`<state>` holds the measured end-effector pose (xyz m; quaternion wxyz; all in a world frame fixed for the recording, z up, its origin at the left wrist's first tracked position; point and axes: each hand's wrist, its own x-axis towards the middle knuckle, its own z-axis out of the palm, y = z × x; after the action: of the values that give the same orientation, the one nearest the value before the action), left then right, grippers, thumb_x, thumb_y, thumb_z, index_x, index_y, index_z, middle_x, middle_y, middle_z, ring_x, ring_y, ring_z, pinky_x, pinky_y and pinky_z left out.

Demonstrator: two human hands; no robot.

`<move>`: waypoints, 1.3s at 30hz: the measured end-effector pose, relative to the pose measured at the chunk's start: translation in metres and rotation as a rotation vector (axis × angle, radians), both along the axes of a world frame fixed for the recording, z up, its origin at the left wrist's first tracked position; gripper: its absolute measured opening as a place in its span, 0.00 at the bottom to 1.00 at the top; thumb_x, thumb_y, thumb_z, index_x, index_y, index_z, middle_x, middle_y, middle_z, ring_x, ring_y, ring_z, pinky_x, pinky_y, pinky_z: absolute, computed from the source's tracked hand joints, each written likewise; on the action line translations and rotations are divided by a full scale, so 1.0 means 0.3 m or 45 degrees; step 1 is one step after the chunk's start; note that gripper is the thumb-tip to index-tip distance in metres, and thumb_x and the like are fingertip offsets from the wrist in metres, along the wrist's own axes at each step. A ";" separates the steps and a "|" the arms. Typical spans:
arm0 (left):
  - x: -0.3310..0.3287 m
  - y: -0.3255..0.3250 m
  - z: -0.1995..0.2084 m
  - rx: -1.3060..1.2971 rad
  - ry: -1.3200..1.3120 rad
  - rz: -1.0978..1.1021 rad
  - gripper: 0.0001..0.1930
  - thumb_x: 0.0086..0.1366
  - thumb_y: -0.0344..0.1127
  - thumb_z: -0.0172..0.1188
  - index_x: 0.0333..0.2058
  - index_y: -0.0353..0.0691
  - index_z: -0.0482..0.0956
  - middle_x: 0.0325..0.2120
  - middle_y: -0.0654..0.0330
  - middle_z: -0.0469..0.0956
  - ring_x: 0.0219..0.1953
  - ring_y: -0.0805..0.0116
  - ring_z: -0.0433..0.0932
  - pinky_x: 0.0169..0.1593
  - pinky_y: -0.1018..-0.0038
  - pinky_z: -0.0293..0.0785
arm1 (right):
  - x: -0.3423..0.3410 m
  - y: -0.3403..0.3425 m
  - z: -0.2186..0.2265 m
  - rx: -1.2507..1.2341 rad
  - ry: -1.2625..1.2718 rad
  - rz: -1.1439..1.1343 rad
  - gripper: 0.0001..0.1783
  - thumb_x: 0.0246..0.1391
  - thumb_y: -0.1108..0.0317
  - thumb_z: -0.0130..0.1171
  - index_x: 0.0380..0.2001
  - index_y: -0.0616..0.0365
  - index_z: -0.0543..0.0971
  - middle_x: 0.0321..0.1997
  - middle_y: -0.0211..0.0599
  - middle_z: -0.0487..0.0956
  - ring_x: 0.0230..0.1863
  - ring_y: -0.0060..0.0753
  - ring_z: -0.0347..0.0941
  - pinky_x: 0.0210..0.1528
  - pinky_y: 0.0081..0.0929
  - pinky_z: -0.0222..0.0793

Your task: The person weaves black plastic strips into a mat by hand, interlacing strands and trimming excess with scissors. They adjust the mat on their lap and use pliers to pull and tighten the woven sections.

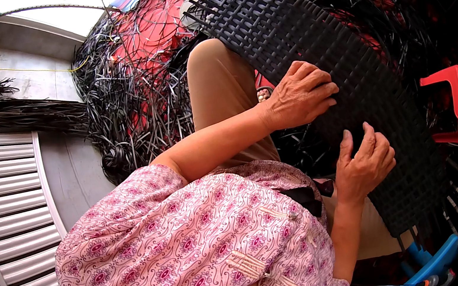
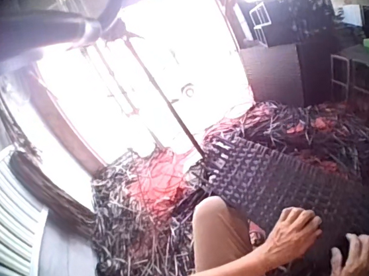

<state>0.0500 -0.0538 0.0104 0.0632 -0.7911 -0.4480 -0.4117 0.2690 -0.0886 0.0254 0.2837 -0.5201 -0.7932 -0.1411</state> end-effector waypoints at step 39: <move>0.004 -0.023 -0.053 0.101 -0.077 0.031 0.12 0.56 0.28 0.68 0.41 0.39 0.86 0.45 0.59 0.83 0.49 0.57 0.80 0.55 0.63 0.75 | 0.012 -0.018 -0.058 0.025 0.121 -0.054 0.21 0.59 0.52 0.65 0.52 0.48 0.81 0.49 0.31 0.75 0.49 0.38 0.70 0.49 0.39 0.65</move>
<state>0.0513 -0.0607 -0.0055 0.0859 -0.7696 -0.4427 -0.4521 0.2725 -0.0941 0.0081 0.3230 -0.5401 -0.7662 -0.1300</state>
